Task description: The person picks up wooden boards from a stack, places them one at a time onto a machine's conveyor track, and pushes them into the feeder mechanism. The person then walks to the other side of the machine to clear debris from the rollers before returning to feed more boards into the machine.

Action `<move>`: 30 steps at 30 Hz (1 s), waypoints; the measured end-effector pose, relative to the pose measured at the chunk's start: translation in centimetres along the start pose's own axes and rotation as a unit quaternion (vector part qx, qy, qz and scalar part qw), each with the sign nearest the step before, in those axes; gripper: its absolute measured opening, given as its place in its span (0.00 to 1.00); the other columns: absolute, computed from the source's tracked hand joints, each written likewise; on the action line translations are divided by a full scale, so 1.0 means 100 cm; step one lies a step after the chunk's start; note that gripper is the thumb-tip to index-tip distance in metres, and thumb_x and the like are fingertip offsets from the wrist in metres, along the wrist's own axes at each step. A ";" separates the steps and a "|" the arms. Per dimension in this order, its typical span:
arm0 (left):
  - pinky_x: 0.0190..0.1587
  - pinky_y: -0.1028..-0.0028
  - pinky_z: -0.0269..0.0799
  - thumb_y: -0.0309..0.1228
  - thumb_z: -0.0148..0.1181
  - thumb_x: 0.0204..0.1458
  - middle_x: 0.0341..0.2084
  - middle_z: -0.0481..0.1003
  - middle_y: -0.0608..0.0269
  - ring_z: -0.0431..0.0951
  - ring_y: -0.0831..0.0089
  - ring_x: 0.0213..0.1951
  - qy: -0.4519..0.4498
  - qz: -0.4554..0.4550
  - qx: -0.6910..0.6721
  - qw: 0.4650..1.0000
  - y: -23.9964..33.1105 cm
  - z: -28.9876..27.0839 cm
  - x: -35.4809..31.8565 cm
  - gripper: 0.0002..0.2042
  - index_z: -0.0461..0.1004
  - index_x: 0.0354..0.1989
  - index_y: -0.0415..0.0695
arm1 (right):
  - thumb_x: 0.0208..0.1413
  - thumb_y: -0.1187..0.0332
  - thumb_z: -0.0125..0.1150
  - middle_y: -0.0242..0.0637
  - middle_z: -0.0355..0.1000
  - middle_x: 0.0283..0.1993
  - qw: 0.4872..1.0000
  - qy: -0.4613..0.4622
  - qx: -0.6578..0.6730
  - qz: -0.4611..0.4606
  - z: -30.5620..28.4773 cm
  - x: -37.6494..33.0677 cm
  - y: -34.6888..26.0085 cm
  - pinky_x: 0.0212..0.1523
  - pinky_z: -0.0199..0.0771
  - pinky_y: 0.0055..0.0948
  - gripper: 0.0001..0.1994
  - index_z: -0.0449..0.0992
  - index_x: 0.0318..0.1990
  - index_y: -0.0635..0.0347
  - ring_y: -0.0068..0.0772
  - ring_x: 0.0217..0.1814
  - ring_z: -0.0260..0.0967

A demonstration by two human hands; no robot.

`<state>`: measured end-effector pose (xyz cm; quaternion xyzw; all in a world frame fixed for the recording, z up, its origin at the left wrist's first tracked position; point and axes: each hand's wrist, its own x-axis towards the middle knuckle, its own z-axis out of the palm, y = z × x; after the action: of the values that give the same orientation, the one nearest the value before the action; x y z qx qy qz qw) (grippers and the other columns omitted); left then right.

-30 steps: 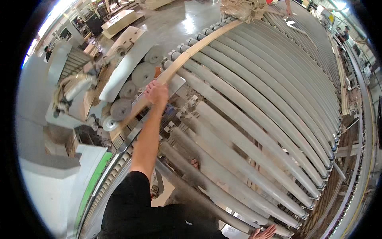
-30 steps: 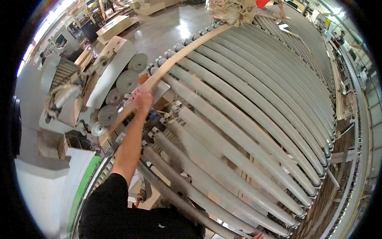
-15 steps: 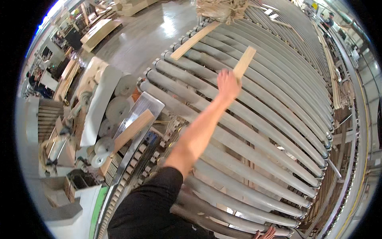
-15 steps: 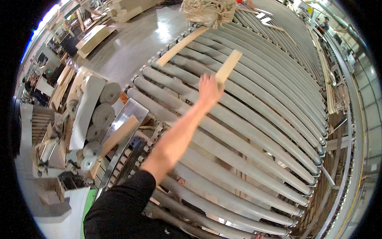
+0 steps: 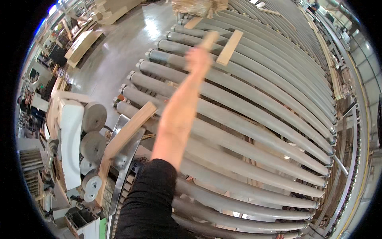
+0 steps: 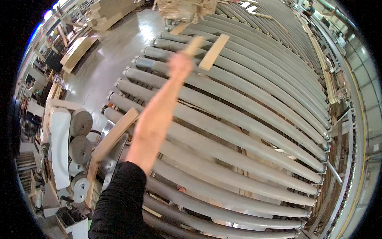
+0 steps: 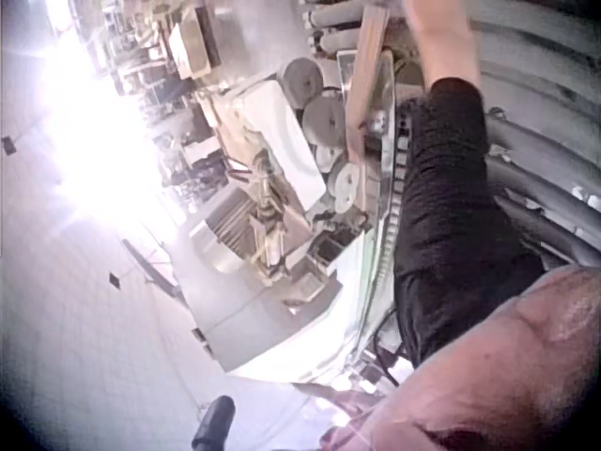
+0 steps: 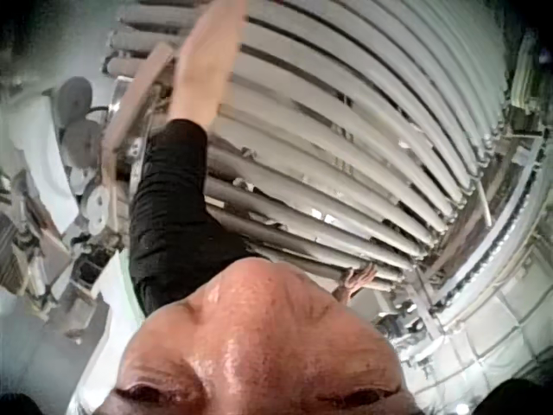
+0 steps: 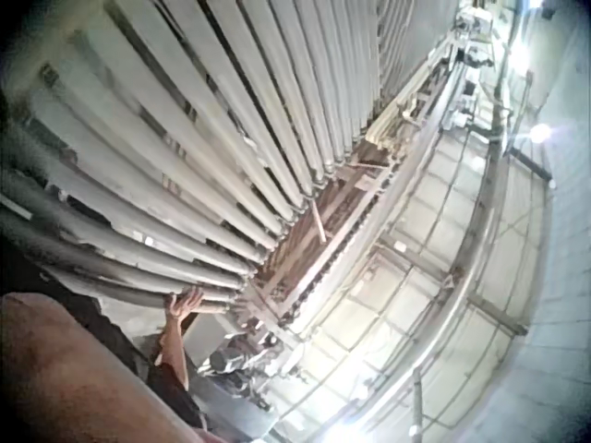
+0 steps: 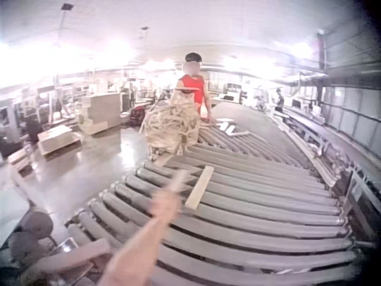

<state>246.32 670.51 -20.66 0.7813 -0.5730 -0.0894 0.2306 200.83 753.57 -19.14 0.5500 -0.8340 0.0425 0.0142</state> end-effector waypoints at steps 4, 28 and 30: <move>0.65 0.51 0.46 0.50 0.59 0.46 0.58 0.60 0.33 0.53 0.41 0.64 0.068 0.154 -0.208 0.963 0.098 0.018 -0.080 0.32 0.68 0.53 0.34 | 0.57 0.35 0.38 0.53 0.52 0.67 1.000 -0.011 0.011 -0.013 -0.003 0.004 -0.008 0.63 0.44 0.65 0.39 0.55 0.66 0.58 0.65 0.68 0.45; 0.42 0.60 0.70 0.42 0.64 0.46 0.33 0.76 0.53 0.75 0.56 0.38 -0.049 0.168 -0.269 0.947 0.030 -0.091 -0.163 0.17 0.76 0.40 0.44 | 0.62 0.44 0.42 0.60 0.52 0.66 0.998 -0.007 -0.014 -0.068 -0.019 0.012 -0.016 0.60 0.53 0.64 0.34 0.56 0.65 0.63 0.68 0.66 0.49; 0.50 0.61 0.66 0.36 0.65 0.44 0.39 0.74 0.54 0.71 0.54 0.46 0.120 0.213 -0.118 0.962 -0.014 -0.105 -0.196 0.17 0.74 0.43 0.45 | 0.62 0.44 0.42 0.58 0.52 0.66 0.996 -0.019 -0.002 -0.091 -0.017 0.021 -0.023 0.61 0.51 0.64 0.34 0.55 0.65 0.63 0.68 0.66 0.48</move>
<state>245.31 691.90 -14.54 0.6132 -0.6798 -0.0107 0.4021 202.04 750.93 -17.23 0.6242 -0.7807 0.0285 0.0031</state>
